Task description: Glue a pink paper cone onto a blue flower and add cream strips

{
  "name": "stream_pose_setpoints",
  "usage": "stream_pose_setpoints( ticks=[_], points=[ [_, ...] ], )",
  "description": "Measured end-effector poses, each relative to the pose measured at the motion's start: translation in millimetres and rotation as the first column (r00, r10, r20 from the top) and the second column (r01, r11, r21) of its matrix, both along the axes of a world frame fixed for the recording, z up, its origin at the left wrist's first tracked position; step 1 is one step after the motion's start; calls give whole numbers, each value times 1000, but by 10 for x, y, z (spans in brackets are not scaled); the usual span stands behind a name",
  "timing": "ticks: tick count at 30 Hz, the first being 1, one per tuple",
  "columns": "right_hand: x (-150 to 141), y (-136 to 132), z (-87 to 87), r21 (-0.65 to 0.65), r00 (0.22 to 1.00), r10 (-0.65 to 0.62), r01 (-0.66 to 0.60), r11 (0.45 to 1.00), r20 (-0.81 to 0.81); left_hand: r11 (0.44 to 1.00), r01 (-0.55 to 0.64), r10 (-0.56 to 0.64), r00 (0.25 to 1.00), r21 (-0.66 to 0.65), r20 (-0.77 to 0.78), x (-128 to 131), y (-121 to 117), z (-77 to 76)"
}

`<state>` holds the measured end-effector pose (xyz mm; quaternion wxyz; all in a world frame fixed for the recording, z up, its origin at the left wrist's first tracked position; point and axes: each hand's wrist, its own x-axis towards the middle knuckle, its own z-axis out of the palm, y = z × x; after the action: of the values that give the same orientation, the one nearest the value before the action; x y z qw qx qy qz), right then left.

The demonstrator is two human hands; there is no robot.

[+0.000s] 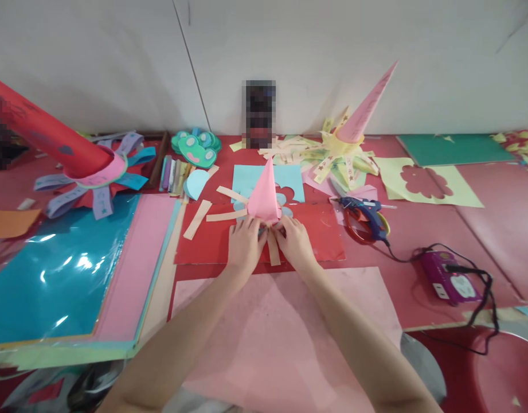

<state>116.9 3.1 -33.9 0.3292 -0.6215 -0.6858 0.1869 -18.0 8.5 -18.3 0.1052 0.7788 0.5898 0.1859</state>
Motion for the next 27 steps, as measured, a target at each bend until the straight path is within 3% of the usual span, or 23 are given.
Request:
stream_pose_setpoints(
  ticks=[3, 6, 9, 11, 15, 18, 23, 27],
  points=[
    [15, 2, 27, -17, 995, -19, 17, 1000, -100, 1000, 5, -5, 999, 1, 35, -10, -7, -10],
    [115, 22, 93, -52, 945, -144, 135, 990, -294, 997, 31, -39, 993, 70, 114, -51, -19, 9],
    [277, 61, 165, -76, 848, -343, 343, 936, -403, 974, 5, -55, 975, 227, 216, -110, 7, 138],
    [363, 92, 189, -80, 794, -405, 417, 906, -453, 944, -41, -59, 955, 327, 290, -141, 76, 295],
    [389, 139, 171, -95, 747, -361, 375, 922, -558, 900, -130, -70, 898, 416, 434, -120, 330, 657],
    [355, 153, 138, -96, 727, -330, 345, 934, -602, 877, -167, -93, 861, 451, 500, -16, 528, 835],
    [365, 168, 97, -100, 657, -327, 358, 928, -679, 890, -127, -117, 863, 437, 491, 173, 699, 905],
    [375, 179, 90, -112, 666, -330, 348, 931, -669, 907, -128, -88, 874, 402, 477, 195, 730, 925]
  ],
)
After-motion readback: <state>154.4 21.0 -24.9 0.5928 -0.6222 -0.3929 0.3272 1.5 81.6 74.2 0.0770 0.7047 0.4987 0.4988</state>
